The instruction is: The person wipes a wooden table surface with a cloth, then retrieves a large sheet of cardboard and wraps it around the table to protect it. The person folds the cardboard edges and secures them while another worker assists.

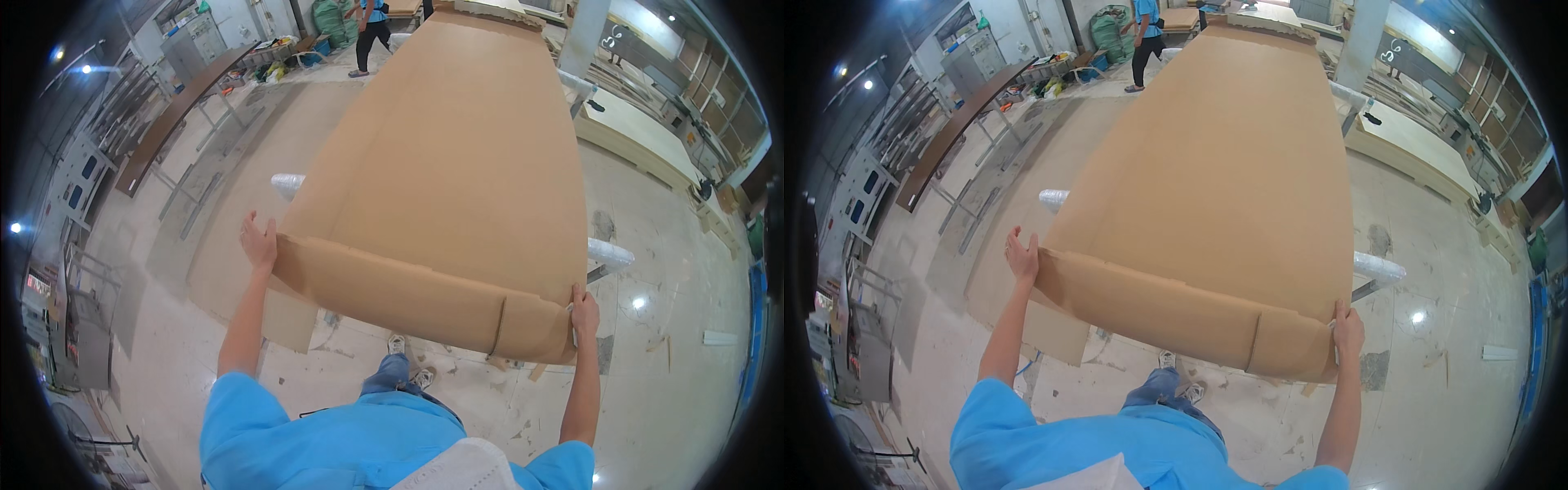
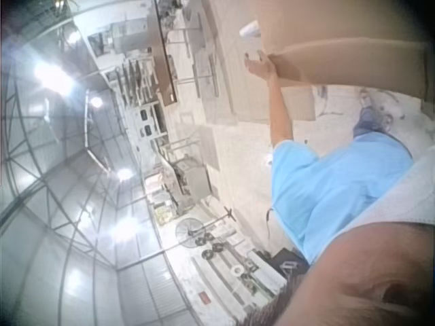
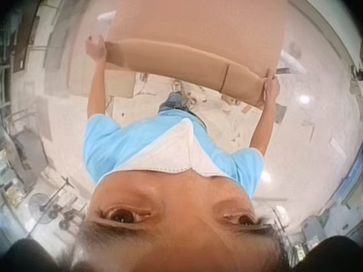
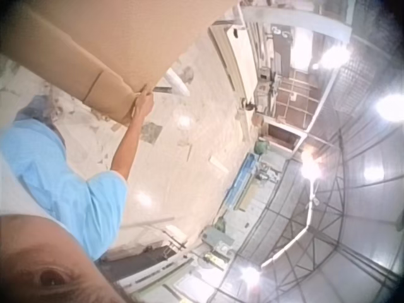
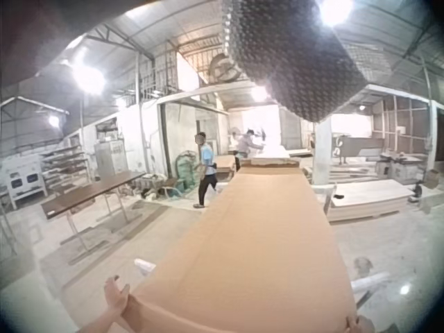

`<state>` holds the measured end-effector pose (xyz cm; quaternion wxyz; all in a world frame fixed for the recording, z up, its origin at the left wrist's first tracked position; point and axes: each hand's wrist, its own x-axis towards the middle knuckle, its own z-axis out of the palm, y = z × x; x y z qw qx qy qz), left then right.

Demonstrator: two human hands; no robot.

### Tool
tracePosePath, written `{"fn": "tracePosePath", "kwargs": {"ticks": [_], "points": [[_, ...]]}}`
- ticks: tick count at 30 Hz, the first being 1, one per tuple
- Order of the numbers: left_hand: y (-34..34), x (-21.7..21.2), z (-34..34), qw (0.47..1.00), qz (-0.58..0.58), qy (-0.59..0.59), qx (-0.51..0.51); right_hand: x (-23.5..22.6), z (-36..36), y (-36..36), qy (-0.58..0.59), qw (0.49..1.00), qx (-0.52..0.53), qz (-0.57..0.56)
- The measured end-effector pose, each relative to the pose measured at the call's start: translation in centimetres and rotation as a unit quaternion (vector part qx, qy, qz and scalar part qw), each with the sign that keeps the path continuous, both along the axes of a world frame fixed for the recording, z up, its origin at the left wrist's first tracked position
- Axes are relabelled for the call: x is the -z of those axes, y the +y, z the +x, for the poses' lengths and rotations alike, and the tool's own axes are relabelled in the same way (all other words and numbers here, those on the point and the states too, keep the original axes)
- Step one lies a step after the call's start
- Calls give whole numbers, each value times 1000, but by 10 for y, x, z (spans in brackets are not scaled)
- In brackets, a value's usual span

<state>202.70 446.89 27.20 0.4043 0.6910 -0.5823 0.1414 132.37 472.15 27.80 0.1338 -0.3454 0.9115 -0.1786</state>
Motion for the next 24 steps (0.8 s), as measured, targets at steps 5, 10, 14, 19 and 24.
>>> {"fn": "tracePosePath", "kwargs": {"ticks": [5,10,14,19,24], "points": [[2,-2,17,929,360,85,-8,-5,6,0,32,999,-5,-14],[-13,-7,12,854,462,231,63,-2,7,0,120,993,10,-4],[-14,-3,10,808,467,349,84,5,5,5,140,990,13,-32],[-21,2,11,856,450,240,79,10,12,19,362,923,-79,-107],[-18,7,5,908,377,180,27,6,30,28,300,937,-94,-153]]}}
